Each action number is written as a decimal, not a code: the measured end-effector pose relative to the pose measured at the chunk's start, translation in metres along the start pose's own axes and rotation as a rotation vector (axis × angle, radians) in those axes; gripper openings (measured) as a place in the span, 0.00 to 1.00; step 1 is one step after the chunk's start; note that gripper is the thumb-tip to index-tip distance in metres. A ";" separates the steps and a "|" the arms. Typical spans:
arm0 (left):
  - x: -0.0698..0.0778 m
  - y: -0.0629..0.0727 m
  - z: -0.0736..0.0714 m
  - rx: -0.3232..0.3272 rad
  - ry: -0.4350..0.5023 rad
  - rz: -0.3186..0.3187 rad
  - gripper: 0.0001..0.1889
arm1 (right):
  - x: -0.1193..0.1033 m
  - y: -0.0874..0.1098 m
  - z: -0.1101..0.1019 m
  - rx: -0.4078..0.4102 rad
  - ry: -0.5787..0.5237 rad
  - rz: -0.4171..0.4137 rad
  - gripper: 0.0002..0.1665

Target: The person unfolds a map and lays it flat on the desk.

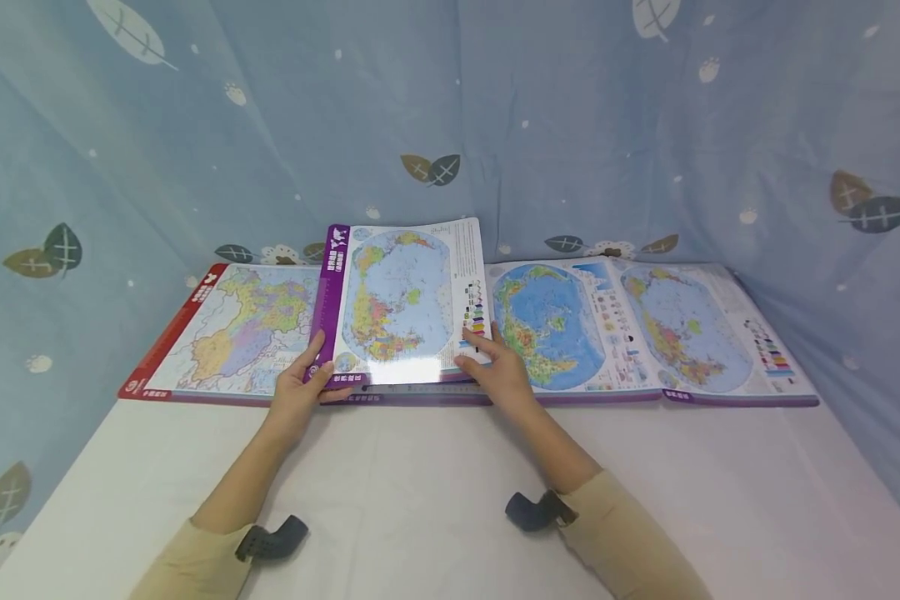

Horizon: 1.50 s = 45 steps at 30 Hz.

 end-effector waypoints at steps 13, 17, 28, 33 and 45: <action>-0.004 0.001 0.001 -0.109 0.046 0.012 0.32 | -0.008 -0.001 -0.010 0.007 -0.045 -0.015 0.30; -0.006 0.002 0.000 -0.127 0.064 0.011 0.33 | -0.007 -0.002 -0.013 -0.016 -0.129 -0.027 0.30; -0.010 0.000 -0.002 -0.084 0.018 -0.036 0.34 | -0.015 -0.001 -0.028 -0.028 -0.247 -0.031 0.33; -0.010 0.000 -0.001 -0.089 0.015 -0.045 0.33 | -0.024 0.002 -0.043 -0.016 -0.242 -0.027 0.33; -0.008 0.001 -0.001 -0.062 -0.019 -0.081 0.32 | -0.040 0.011 -0.075 0.024 -0.241 -0.025 0.34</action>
Point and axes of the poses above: each hand's wrist, its own y-axis away from the middle knuckle, its own z-axis out of the palm, x = y × z, the point moved 2 cm from there along -y, towards the middle knuckle, and after that the axes turned 1 degree about y, right-handed, at the moved point
